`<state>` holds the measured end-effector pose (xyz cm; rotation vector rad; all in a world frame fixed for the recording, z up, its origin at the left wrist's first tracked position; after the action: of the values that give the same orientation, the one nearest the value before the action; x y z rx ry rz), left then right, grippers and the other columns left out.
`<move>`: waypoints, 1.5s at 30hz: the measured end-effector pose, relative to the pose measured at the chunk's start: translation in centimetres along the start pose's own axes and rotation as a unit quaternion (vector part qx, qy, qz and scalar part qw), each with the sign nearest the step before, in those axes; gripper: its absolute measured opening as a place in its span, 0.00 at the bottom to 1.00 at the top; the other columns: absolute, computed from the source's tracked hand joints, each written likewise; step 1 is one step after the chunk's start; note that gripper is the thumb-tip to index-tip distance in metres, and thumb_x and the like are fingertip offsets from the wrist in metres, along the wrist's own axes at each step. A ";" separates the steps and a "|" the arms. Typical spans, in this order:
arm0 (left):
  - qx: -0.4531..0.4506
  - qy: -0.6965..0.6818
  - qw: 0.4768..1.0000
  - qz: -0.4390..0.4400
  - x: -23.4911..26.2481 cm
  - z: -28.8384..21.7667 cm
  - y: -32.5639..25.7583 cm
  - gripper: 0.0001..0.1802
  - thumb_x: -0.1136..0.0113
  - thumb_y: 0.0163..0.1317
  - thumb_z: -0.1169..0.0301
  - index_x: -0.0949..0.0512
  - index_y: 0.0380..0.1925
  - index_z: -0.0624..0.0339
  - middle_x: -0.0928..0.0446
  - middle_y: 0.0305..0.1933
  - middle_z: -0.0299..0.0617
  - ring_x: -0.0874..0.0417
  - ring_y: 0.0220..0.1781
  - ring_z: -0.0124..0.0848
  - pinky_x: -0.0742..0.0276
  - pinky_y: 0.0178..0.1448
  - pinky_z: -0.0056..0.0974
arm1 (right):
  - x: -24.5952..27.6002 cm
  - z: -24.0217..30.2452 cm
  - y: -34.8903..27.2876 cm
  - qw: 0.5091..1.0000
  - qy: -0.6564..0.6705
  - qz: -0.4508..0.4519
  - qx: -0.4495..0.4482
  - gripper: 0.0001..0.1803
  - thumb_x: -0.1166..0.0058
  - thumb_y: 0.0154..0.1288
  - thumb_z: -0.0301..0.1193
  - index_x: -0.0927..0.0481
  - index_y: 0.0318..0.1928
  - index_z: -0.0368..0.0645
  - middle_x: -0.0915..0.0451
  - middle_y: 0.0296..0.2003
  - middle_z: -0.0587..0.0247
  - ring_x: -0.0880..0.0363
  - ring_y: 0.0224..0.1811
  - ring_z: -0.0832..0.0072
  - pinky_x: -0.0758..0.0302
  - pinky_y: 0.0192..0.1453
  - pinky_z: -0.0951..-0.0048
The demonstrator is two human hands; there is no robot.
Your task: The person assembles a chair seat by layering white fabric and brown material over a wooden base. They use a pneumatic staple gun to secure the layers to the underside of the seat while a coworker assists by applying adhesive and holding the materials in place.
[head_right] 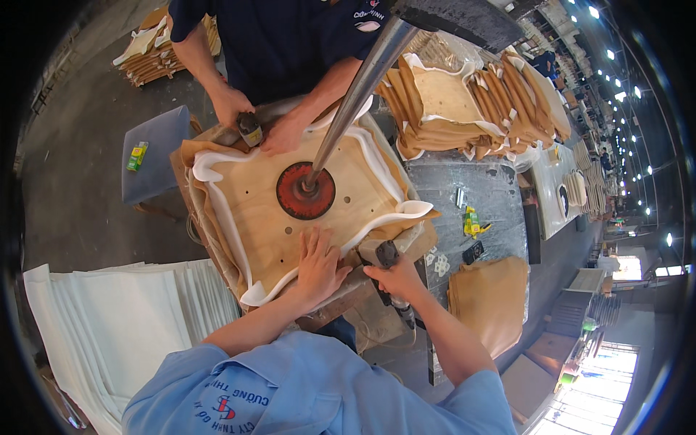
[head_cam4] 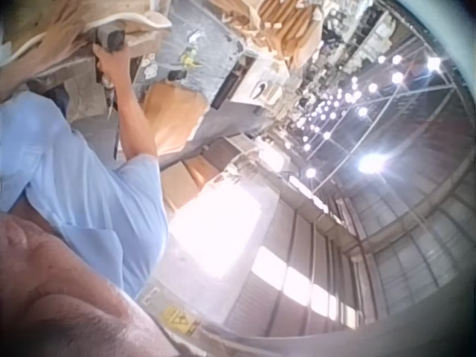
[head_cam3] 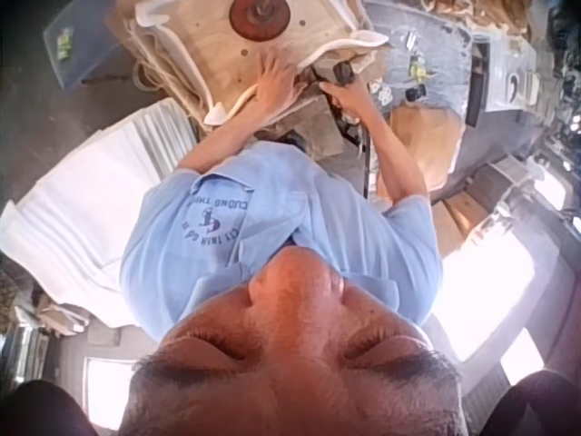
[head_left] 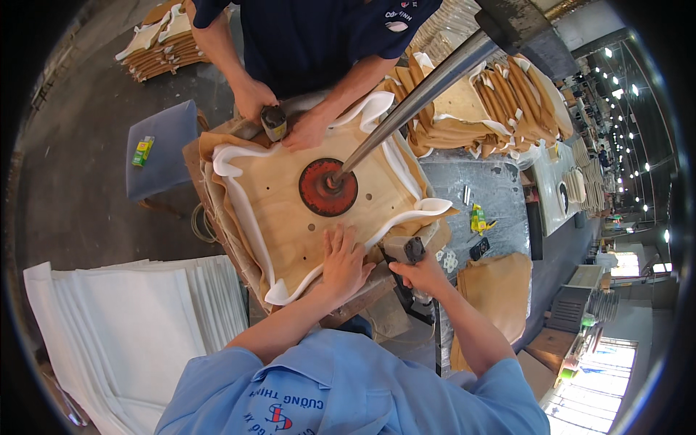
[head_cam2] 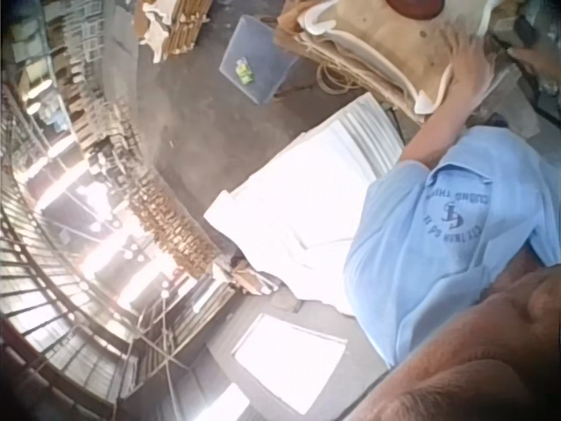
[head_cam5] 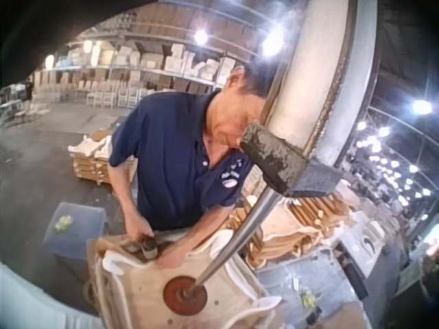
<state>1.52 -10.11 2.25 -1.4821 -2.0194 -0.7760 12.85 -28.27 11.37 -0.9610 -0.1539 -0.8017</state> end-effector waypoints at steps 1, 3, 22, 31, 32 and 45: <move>-0.002 -0.008 1.000 -0.006 -0.1 0.2 -0.3 0.16 0.19 0.60 0.60 0.16 0.38 0.55 0.32 0.78 0.53 0.43 0.89 0.60 0.57 0.90 0.73 | 0.0 0.1 -0.5 1.000 0.014 0.002 0.007 0.18 0.23 0.67 0.37 0.13 0.42 0.35 0.14 0.28 0.64 0.17 0.23 0.77 0.22 0.28 0.69; -0.001 -0.023 1.000 -0.012 -0.2 0.7 -0.7 0.17 0.19 0.60 0.61 0.16 0.40 0.55 0.31 0.77 0.53 0.42 0.88 0.59 0.57 0.89 0.74 | 0.0 0.1 -1.2 0.999 0.032 -0.002 0.014 0.17 0.23 0.67 0.36 0.14 0.42 0.35 0.14 0.28 0.65 0.18 0.22 0.78 0.22 0.28 0.71; -0.017 -0.021 0.999 0.021 -2.0 1.5 1.3 0.12 0.31 0.66 0.63 0.12 0.43 0.58 0.25 0.67 0.45 0.37 0.84 0.53 0.59 0.90 0.73 | -1.5 0.5 -0.4 0.999 0.039 0.015 -0.004 0.15 0.24 0.68 0.33 0.13 0.46 0.35 0.14 0.29 0.65 0.21 0.21 0.80 0.24 0.26 0.71; 0.005 -0.016 1.000 -0.023 0.8 0.3 0.8 0.11 0.26 0.61 0.64 0.14 0.40 0.55 0.24 0.62 0.46 0.30 0.77 0.51 0.49 0.86 0.67 | -2.4 -1.0 1.6 0.992 -0.103 -0.058 0.043 0.22 0.23 0.67 0.41 0.12 0.46 0.34 0.12 0.28 0.61 0.15 0.24 0.75 0.19 0.30 0.67; 0.014 -0.023 0.999 -0.044 1.9 -0.4 0.5 0.12 0.24 0.61 0.63 0.14 0.40 0.55 0.23 0.60 0.46 0.28 0.74 0.50 0.44 0.84 0.65 | -2.2 -1.6 1.5 0.994 -0.095 -0.052 0.029 0.21 0.24 0.67 0.41 0.12 0.45 0.35 0.13 0.28 0.61 0.15 0.24 0.75 0.19 0.30 0.67; -0.013 0.014 1.000 0.003 0.6 1.4 -0.6 0.12 0.24 0.61 0.59 0.13 0.37 0.52 0.23 0.44 0.41 0.24 0.56 0.45 0.35 0.62 0.53 | -1.7 -0.1 -2.0 0.998 0.063 0.007 0.029 0.13 0.25 0.70 0.33 0.13 0.42 0.35 0.15 0.27 0.67 0.21 0.21 0.82 0.25 0.26 0.73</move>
<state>0.66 -8.91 1.58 -1.4824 -1.9906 -0.8199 10.22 -28.07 11.86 -0.8538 -0.0602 -0.8373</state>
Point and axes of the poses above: each hand's wrist, its own y-axis towards the middle knuckle, its own x-axis out of the back of the hand, z = x × y, the point moved 1 cm from there along y, towards the middle knuckle
